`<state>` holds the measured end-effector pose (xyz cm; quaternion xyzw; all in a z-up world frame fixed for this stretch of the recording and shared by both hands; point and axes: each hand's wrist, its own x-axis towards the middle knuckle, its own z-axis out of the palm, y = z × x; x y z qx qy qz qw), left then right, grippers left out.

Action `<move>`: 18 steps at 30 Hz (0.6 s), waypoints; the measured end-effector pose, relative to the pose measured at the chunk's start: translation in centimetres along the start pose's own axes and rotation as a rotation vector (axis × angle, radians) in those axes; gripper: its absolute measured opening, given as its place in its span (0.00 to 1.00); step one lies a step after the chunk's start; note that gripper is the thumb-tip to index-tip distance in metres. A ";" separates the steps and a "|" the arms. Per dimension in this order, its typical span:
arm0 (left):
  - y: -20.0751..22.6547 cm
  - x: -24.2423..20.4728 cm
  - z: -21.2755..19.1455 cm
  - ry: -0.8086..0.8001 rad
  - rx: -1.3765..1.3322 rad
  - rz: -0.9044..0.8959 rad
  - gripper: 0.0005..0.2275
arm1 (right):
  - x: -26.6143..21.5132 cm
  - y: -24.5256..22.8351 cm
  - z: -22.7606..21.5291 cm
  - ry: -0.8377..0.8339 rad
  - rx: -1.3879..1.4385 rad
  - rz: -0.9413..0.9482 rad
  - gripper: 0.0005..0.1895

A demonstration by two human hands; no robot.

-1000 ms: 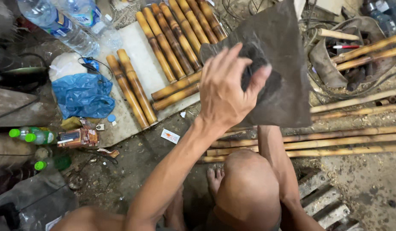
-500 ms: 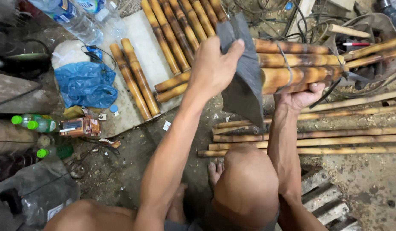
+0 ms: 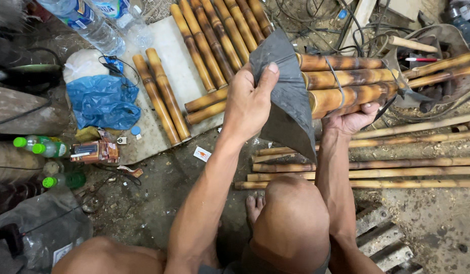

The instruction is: The person peels the ends of bamboo rods using a knife. They first sand the bundle with a cloth before using the knife to shave the ends of several rods held together.

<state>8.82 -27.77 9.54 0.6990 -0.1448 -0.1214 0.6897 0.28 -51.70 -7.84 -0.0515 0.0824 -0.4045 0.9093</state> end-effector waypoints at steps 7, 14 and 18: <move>1.0 -0.6 0.0 -0.002 -0.076 0.066 0.11 | -0.4 0.2 0.6 -0.046 0.072 0.035 0.26; 1.7 -1.2 0.2 0.005 -0.114 0.080 0.11 | -1.4 0.4 2.1 -0.072 0.039 0.082 0.25; 2.2 -1.6 0.1 0.008 -0.152 0.098 0.11 | -0.5 0.0 0.4 -0.085 0.134 0.110 0.23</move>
